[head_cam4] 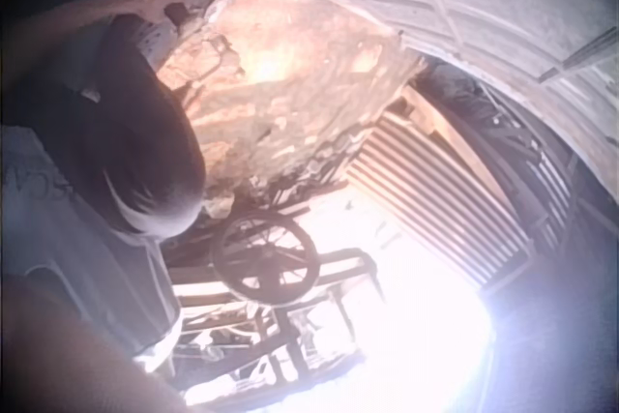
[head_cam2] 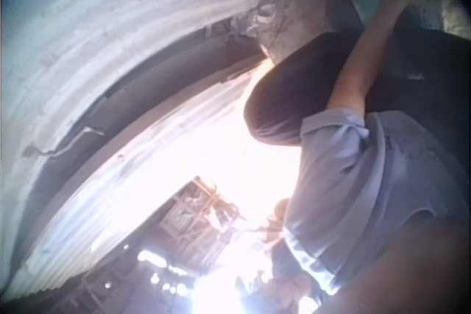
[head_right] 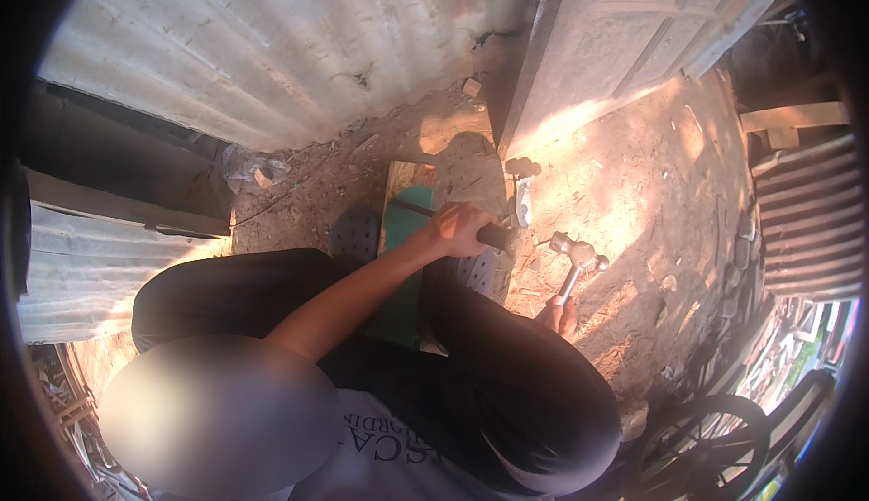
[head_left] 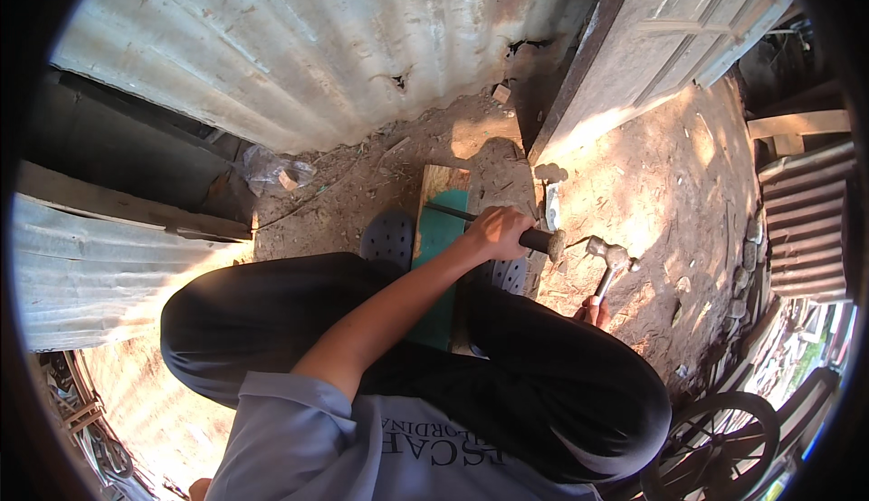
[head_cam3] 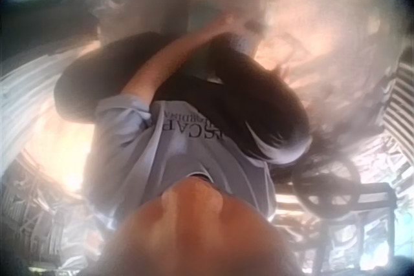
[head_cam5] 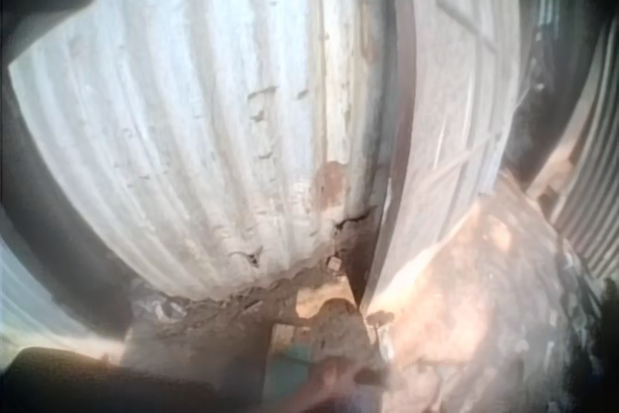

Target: The person sits on the ground and uses a hammer and chisel to carve a small cylindrical piece of wood placed on a green board. They repeatedly strike the chisel to shape the wood, occasionally repositioning the piece.

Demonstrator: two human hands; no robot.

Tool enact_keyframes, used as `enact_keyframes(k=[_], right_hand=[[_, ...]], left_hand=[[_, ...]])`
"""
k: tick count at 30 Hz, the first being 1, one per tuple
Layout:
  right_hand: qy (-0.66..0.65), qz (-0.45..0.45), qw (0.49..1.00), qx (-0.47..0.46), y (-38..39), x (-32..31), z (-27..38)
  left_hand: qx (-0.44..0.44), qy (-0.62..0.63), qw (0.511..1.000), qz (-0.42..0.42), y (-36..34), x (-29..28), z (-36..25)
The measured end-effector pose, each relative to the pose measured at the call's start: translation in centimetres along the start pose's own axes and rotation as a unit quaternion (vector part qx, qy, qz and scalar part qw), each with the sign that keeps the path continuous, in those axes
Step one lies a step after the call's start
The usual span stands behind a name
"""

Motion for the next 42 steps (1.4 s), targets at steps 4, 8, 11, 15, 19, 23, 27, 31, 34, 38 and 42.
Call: enact_keyframes(k=[4, 8, 11, 15, 19, 23, 27, 31, 34, 38, 42], right_hand=[[0.093, -0.081, 0.991, -0.046, -0.1, 0.3, -0.4], [0.24, 0.081, 0.967, 0.038, 0.7, 1.3, 0.3], [0.139, 0.056, 0.986, 0.065, 0.4, 0.0, 0.0], [0.196, -0.105, 0.975, -0.001, 0.6, -0.8, -1.7], [0.291, 0.08, 0.953, 0.025, 0.3, -0.3, 0.5], [0.055, 0.057, 0.996, 0.033, -0.6, -2.0, -1.4], [0.087, -0.052, 0.995, -0.018, 0.5, -0.9, -0.1], [0.112, 0.059, 0.992, 0.025, -0.2, -1.9, -0.6], [0.085, 0.021, 0.996, 0.0, -0.2, -1.9, -0.6], [0.039, -0.013, 0.998, -0.04, -0.2, -0.7, 1.0], [0.023, -0.084, 0.996, -0.014, 0.4, 2.0, 4.2]], left_hand=[[0.004, -0.012, 1.0, -0.025, -0.1, -0.2, -0.2], [0.002, -0.013, 0.999, -0.041, 0.1, -0.4, 0.2], [0.008, -0.017, 0.999, -0.039, 0.0, -0.6, -0.2], [-0.003, -0.033, 0.999, -0.023, -0.4, 0.4, -0.1], [-0.008, -0.02, 1.0, -0.007, -0.1, 1.2, 0.5], [-0.005, -0.026, 1.0, -0.004, -0.3, 0.3, -0.5], [0.021, -0.029, 0.999, -0.024, 0.2, -0.6, -0.9], [0.042, -0.016, 0.999, -0.014, 0.0, -0.3, -1.1], [0.056, -0.013, 0.998, -0.027, 0.0, -0.4, -1.5], [0.055, -0.007, 0.997, -0.049, -0.1, -0.5, -1.2], [0.064, 0.029, 0.989, -0.133, -0.3, -0.4, -0.2]])
Point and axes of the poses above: each hand's wrist, its own y-axis away from the middle knuckle, its own x-axis out of the palm, z = x × y, the point moved 6 cm from there along -y, towards the middle knuckle, and after that the axes turned 5 degrees about -y, right-handed, at the moved point
